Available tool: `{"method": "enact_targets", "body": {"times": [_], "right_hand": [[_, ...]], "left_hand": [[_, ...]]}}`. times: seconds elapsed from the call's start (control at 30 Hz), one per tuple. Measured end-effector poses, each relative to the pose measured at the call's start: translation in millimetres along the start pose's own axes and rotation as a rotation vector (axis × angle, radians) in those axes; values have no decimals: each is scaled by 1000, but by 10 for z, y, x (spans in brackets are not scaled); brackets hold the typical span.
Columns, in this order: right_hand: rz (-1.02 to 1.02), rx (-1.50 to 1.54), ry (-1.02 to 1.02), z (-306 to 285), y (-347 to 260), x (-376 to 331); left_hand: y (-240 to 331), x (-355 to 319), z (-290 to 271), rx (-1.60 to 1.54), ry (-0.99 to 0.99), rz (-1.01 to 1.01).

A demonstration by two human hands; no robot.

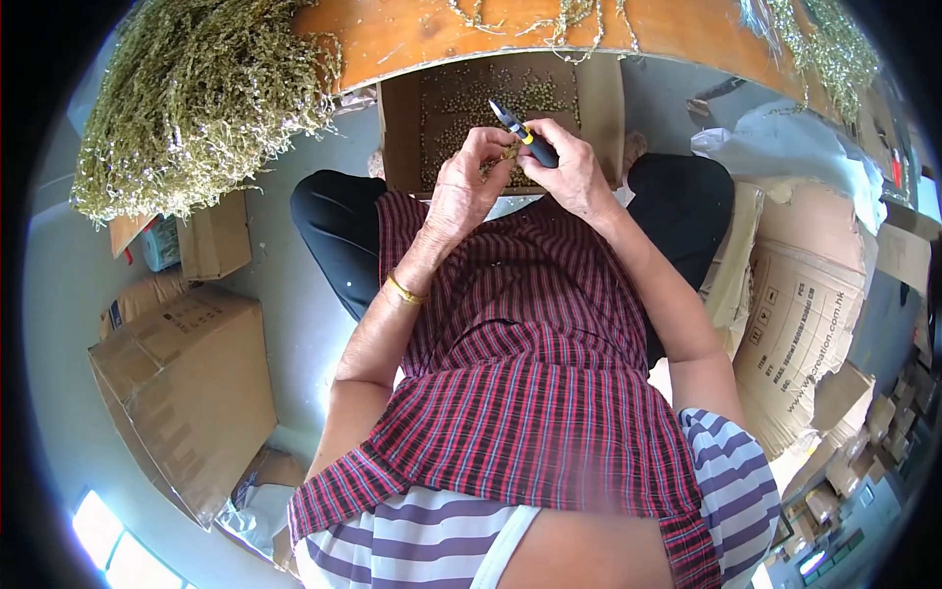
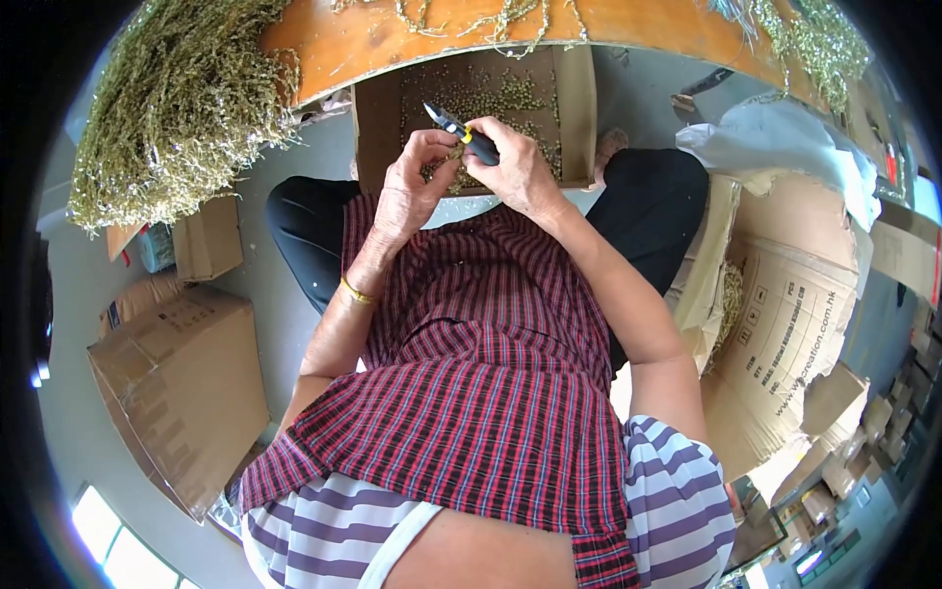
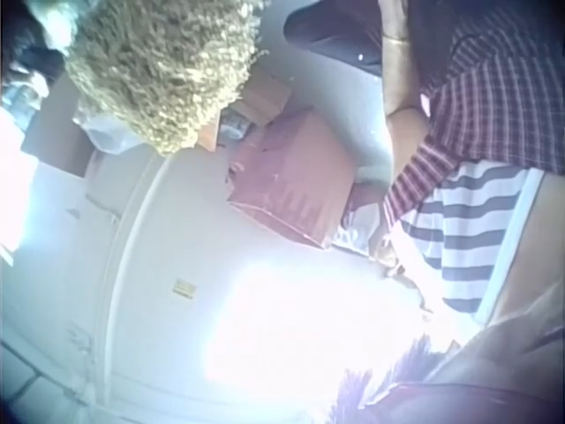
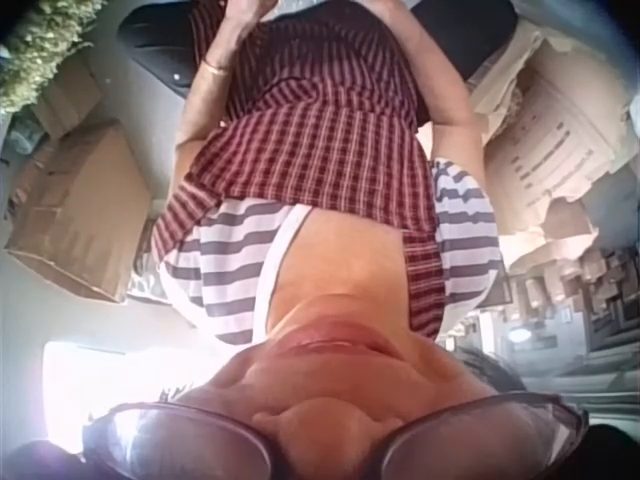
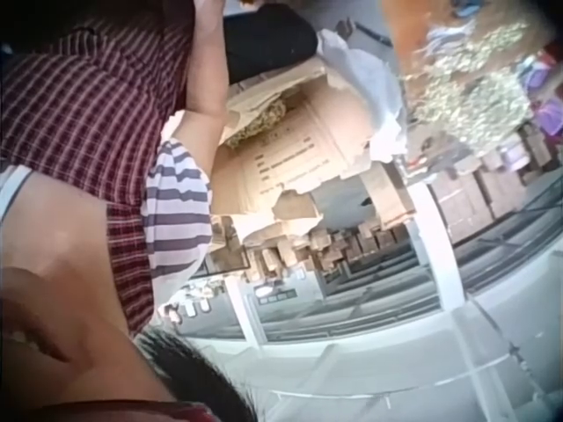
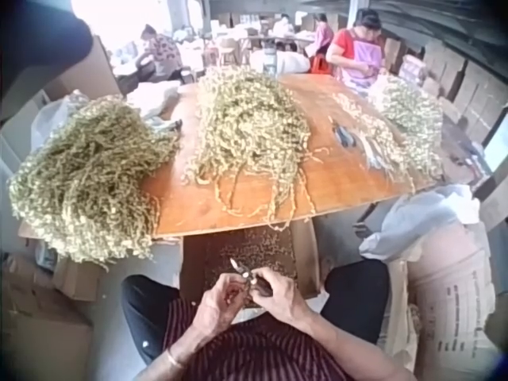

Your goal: Cutting sections of gold plastic tinsel or synthetic material using snips at a workbench.

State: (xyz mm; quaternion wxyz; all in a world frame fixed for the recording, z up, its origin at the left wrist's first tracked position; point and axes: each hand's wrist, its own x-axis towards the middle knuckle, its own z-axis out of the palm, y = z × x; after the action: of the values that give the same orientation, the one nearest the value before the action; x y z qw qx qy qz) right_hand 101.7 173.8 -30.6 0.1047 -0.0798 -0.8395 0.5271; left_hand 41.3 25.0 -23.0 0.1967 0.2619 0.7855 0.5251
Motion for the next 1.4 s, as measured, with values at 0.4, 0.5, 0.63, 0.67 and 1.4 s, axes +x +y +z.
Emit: {"method": "enact_targets", "body": {"times": [0.4,0.5,0.63,0.67,1.4], "right_hand": [[255,98,-36,32,165,51],[289,108,69,19,176,-1],[169,365,84,130,-6,1],[155,352,87,152,29,2],[202,434,21,41,66,31]], "left_hand": [[-406,164,-26,-595,109,-201],[-382,161,-47,-704,47,-285],[-316,118,-26,-754,-58,-235],[-298,115,-22,-755,-60,-235],[47,116,-191,-180,-191,-213]]}}
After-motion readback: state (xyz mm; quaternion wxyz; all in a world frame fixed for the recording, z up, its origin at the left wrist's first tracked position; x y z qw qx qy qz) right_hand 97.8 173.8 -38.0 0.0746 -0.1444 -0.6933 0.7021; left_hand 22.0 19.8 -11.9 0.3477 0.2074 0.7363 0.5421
